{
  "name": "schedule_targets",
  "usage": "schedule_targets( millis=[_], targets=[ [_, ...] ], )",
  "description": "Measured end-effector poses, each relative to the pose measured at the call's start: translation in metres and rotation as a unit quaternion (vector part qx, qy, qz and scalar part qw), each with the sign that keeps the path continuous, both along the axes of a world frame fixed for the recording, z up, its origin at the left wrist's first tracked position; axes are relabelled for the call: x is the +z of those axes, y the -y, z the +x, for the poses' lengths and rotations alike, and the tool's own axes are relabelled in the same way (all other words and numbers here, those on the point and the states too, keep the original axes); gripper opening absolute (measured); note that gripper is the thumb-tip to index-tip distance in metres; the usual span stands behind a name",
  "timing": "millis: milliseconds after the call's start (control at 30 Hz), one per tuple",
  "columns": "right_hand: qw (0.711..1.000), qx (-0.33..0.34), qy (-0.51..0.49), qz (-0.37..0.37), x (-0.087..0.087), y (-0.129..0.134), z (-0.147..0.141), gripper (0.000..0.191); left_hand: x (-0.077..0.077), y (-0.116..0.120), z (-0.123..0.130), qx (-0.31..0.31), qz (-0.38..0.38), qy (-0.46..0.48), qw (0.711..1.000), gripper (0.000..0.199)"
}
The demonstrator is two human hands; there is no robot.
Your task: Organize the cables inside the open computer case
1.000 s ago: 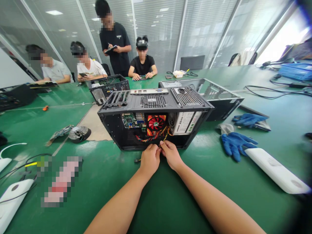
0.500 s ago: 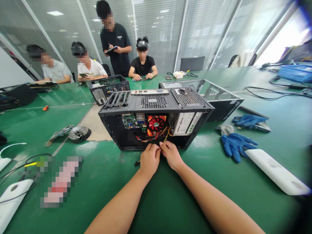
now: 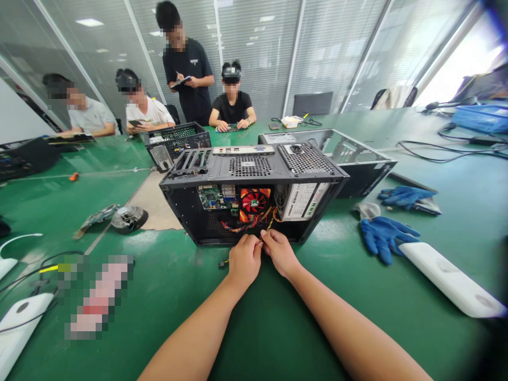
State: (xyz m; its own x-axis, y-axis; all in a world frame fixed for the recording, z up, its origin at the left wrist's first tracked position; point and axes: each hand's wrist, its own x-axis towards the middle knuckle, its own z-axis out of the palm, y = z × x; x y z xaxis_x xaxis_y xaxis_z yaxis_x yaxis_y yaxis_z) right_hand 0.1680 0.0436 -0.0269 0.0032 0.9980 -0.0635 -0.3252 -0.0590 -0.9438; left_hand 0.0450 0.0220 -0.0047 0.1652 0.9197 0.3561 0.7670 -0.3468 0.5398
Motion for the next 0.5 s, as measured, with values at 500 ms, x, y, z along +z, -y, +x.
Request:
schedule_targets(
  millis=[500],
  targets=[
    [0.999,-0.019,0.037,0.009,0.0013,-0.0003,-0.0007,0.043,-0.0036,-0.0015,0.0026,-0.004,-0.017,0.036,0.999,0.014]
  ],
)
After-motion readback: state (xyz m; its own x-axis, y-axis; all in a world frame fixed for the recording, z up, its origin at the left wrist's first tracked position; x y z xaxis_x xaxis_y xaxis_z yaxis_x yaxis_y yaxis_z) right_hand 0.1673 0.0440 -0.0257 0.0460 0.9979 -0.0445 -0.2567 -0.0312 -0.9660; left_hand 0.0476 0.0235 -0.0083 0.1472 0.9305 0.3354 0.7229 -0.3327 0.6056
